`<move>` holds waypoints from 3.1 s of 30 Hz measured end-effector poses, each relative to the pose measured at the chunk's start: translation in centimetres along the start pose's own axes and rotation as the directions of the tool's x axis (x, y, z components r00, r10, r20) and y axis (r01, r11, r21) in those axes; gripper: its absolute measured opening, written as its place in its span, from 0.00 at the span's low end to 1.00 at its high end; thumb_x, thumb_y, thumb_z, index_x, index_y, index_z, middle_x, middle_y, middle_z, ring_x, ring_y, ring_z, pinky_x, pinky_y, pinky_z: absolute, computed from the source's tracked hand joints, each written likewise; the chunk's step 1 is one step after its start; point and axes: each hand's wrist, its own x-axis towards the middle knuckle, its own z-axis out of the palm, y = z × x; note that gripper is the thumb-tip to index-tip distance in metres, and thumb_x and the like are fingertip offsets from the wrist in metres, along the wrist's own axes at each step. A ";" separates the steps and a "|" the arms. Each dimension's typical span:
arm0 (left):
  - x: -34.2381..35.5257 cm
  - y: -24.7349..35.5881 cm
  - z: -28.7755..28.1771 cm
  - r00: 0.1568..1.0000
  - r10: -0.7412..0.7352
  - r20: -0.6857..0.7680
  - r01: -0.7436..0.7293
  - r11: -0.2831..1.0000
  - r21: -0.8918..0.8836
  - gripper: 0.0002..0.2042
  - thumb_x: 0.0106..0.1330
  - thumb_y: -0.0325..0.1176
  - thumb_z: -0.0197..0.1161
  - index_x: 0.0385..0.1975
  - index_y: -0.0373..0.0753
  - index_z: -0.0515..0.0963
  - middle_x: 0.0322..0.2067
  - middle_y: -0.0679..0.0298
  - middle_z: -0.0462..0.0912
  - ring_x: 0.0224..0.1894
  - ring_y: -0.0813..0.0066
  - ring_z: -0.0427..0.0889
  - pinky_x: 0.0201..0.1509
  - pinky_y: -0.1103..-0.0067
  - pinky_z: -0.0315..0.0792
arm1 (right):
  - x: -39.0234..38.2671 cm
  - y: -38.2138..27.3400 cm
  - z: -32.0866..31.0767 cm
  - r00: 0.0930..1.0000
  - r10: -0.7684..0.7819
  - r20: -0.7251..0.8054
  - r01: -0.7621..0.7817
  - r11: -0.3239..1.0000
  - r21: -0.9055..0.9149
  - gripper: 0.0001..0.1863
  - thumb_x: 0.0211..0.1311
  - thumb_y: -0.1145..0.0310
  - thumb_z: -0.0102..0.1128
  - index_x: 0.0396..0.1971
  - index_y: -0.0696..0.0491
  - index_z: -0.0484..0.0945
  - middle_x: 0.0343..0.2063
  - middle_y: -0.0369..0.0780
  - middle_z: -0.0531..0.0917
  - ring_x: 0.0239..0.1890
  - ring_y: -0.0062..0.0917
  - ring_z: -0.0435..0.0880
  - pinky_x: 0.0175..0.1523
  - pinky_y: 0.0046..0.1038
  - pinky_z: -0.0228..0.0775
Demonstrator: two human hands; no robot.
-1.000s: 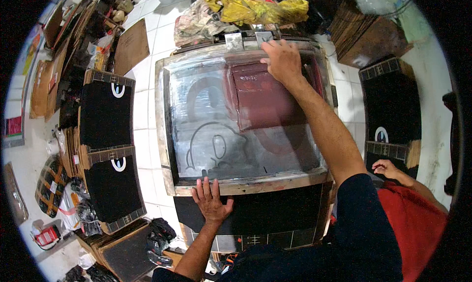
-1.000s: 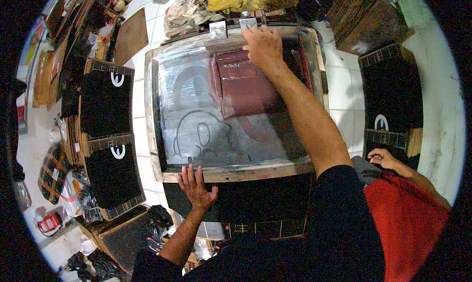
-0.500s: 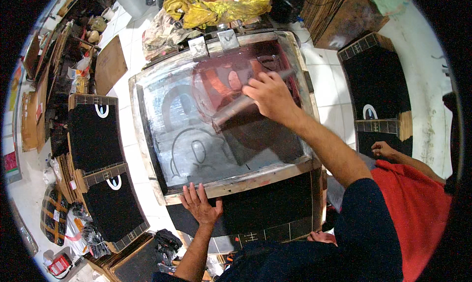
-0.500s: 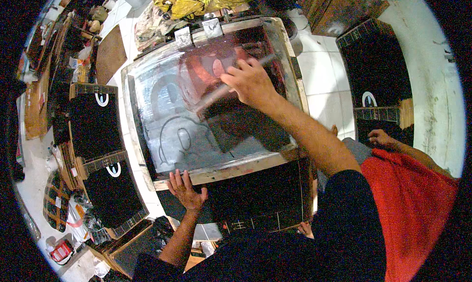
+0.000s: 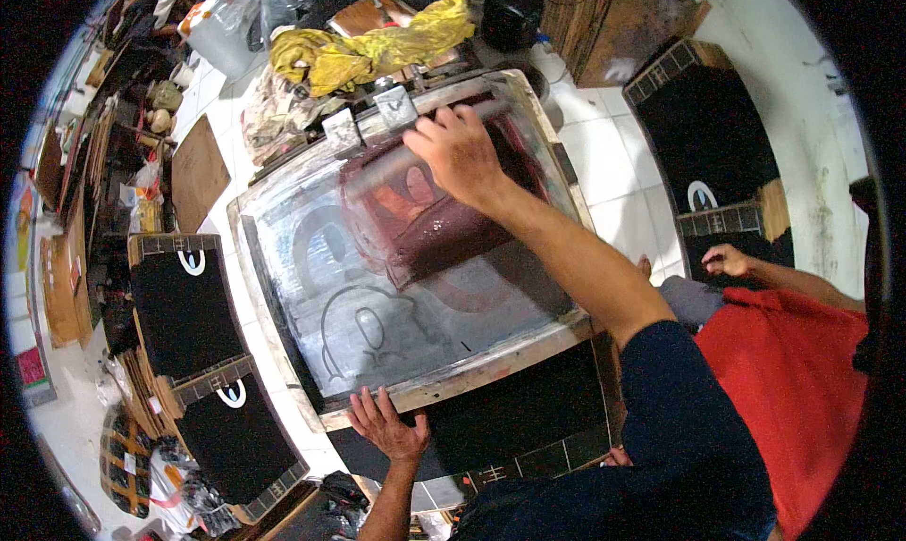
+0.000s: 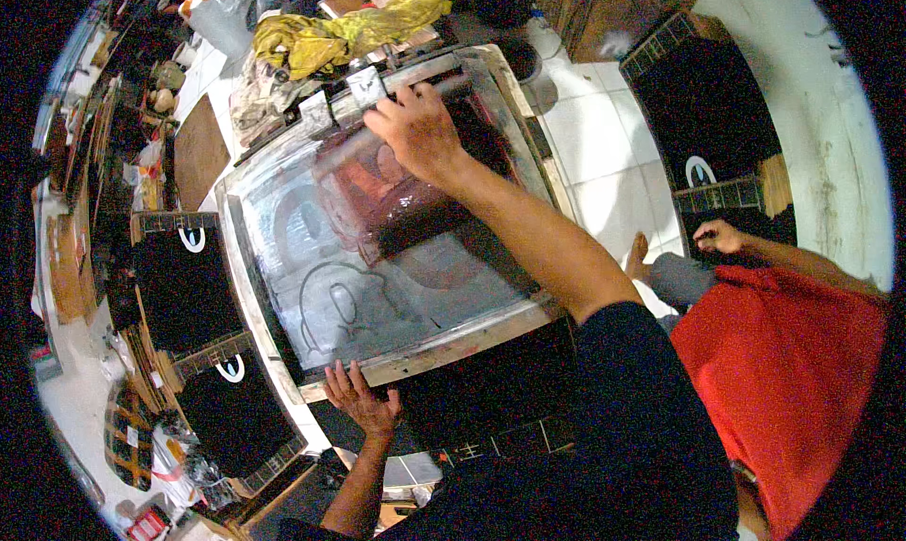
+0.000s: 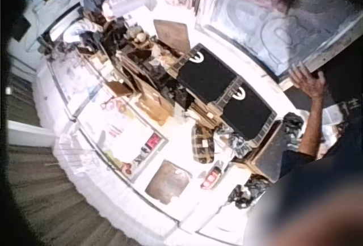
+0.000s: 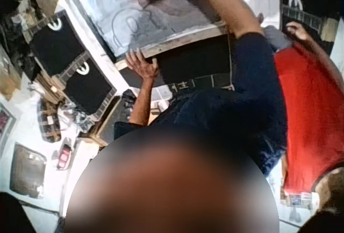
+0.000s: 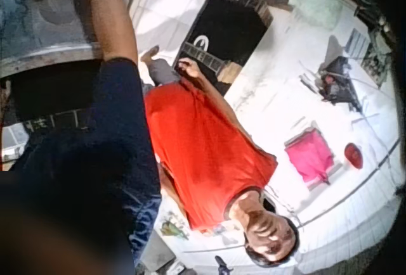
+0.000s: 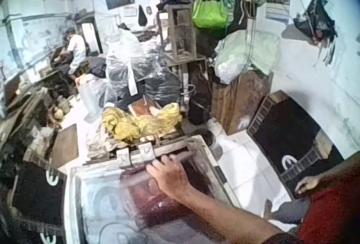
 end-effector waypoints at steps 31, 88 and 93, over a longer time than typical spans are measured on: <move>-0.3 -0.1 0.4 1.000 -0.022 0.006 0.022 0.999 -0.036 0.42 0.54 0.53 0.68 0.71 0.44 0.65 0.73 0.51 0.60 0.77 0.43 0.53 0.79 0.44 0.42 | 1.7 -2.0 1.4 0.989 0.126 0.076 -0.117 0.988 -0.103 0.16 0.48 0.66 0.72 0.39 0.46 0.81 0.36 0.35 0.82 0.45 0.34 0.79 0.50 0.41 0.68; 6.0 -0.9 -7.3 0.994 0.088 0.062 -0.059 0.923 -0.380 0.21 0.46 0.32 0.74 0.44 0.42 0.83 0.41 0.63 0.83 0.45 0.58 0.77 0.55 0.61 0.66 | -2.0 -2.7 -6.1 0.811 0.060 0.582 -0.098 0.995 0.034 0.23 0.49 0.72 0.72 0.49 0.47 0.82 0.45 0.39 0.87 0.51 0.39 0.83 0.55 0.44 0.71; 6.1 -0.2 -8.1 0.993 0.082 0.089 -0.047 0.939 -0.340 0.21 0.45 0.32 0.75 0.44 0.41 0.83 0.40 0.62 0.83 0.44 0.58 0.78 0.54 0.61 0.67 | 6.7 2.4 1.4 0.808 0.093 0.582 -0.088 0.995 -0.036 0.28 0.49 0.59 0.79 0.53 0.43 0.83 0.50 0.44 0.85 0.58 0.45 0.81 0.61 0.54 0.70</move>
